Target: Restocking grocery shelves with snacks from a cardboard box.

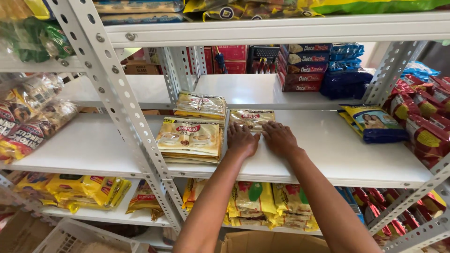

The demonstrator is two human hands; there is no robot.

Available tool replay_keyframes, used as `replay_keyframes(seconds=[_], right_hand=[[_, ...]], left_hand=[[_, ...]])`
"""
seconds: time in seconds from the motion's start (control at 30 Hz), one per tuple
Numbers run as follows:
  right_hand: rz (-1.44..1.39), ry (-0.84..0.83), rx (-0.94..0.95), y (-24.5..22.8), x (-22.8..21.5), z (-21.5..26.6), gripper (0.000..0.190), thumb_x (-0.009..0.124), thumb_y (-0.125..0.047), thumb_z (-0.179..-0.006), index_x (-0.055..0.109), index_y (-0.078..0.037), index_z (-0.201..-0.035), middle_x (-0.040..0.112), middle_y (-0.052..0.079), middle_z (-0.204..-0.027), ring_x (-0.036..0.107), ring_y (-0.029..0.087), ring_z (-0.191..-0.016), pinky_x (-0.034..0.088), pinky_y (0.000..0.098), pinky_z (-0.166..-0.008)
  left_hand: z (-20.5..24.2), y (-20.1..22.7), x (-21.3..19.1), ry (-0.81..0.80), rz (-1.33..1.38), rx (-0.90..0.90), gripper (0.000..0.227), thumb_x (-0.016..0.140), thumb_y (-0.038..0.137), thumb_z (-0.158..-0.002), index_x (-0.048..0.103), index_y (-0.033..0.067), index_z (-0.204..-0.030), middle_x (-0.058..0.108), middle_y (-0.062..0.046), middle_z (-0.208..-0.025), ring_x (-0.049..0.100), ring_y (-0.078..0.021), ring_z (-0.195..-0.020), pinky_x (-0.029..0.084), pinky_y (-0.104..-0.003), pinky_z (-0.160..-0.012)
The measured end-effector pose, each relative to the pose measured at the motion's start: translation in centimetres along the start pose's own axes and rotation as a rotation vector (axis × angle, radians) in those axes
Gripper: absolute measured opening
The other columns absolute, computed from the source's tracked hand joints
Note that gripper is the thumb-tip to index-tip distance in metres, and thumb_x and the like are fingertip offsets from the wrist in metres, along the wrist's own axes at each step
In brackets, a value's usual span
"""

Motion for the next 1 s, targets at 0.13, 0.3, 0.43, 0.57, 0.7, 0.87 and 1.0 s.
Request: replay_keyframes(seconds=[0.13, 0.3, 0.43, 0.57, 0.7, 0.87, 1.0], right_hand=[[-0.014, -0.01, 0.007, 0.1, 0.2, -0.7, 0.054, 0.035, -0.041, -0.105, 0.042, -0.021, -0.154, 0.036, 0.008, -0.162, 0.031, 0.027, -0.15, 0.022, 0.0464, -0.121], [-0.002, -0.022, 0.001, -0.3, 0.1, -1.0, 0.053, 0.034, -0.04, -0.106, 0.042, -0.02, -0.155, 0.035, 0.008, -0.164, 0.032, 0.026, -0.151, 0.023, 0.0451, -0.123], [-0.019, -0.052, 0.03, -0.4, 0.3, -1.1, 0.053, 0.033, -0.04, -0.106, 0.039, -0.022, -0.156, 0.031, 0.005, -0.165, 0.027, 0.026, -0.152, 0.019, 0.0446, -0.124], [-0.031, -0.072, 0.044, -0.9, -0.3, -0.9, 0.053, 0.033, -0.039, -0.106, 0.038, -0.023, -0.156, 0.03, 0.003, -0.166, 0.026, 0.025, -0.153, 0.019, 0.0435, -0.125], [-0.009, -0.076, 0.041, -0.8, 0.0, -1.1, 0.053, 0.033, -0.041, -0.106, 0.036, -0.024, -0.157, 0.029, 0.003, -0.166, 0.025, 0.025, -0.153, 0.017, 0.044, -0.125], [0.042, -0.025, -0.017, -0.4, 0.8, -1.8, 0.054, 0.035, -0.039, -0.106, 0.037, -0.023, -0.158, 0.032, 0.005, -0.165, 0.03, 0.025, -0.151, 0.022, 0.0443, -0.123], [0.033, -0.003, -0.031, -0.4, 0.6, -1.6, 0.054, 0.035, -0.039, -0.106, 0.037, -0.023, -0.157, 0.033, 0.006, -0.164, 0.03, 0.026, -0.151, 0.022, 0.0442, -0.122]], left_hand=[[0.8, 0.1, -1.1, 0.007, 0.01, -0.031, 0.088, 0.036, 0.062, -0.102, 0.022, -0.0049, -0.158, 0.01, -0.032, -0.166, 0.006, -0.046, -0.156, 0.004, -0.051, -0.126], [0.3, -0.3, -1.1, 0.02, 0.016, -0.027, 0.087, 0.036, 0.061, -0.102, 0.022, -0.0025, -0.159, 0.01, -0.031, -0.166, 0.006, -0.0453, -0.156, 0.004, -0.051, -0.126], [0.1, -0.4, -1.0, -0.008, -0.011, -0.032, 0.086, 0.033, 0.062, -0.102, 0.019, -0.0003, -0.16, 0.009, -0.029, -0.167, 0.007, -0.0435, -0.156, 0.005, -0.049, -0.126], [0.8, -0.2, -1.7, -0.04, -0.06, -0.036, 0.085, 0.03, 0.062, -0.104, 0.018, -0.0001, -0.161, 0.009, -0.029, -0.168, 0.007, -0.0428, -0.157, 0.005, -0.049, -0.127], [1.0, -0.1, -1.8, -0.051, -0.072, -0.044, 0.087, 0.033, 0.062, -0.103, 0.016, 0.0014, -0.161, 0.008, -0.027, -0.168, 0.005, -0.0415, -0.157, 0.005, -0.047, -0.127], [1.1, -0.1, -2.1, -0.056, -0.054, -0.058, 0.087, 0.035, 0.063, -0.102, 0.013, 0.003, -0.162, 0.006, -0.026, -0.168, 0.002, -0.0412, -0.157, 0.003, -0.047, -0.127], [1.0, -0.2, -1.9, -0.055, -0.05, -0.058, 0.086, 0.034, 0.062, -0.102, 0.014, 0.0041, -0.162, 0.005, -0.026, -0.169, 0.002, -0.041, -0.157, 0.003, -0.047, -0.127]])
Point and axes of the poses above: each hand's wrist, its own z-axis away from the middle knuckle, its own x-axis out of the palm, y = z × x, the point moved 9 cm from there along -z, towards the middle knuckle
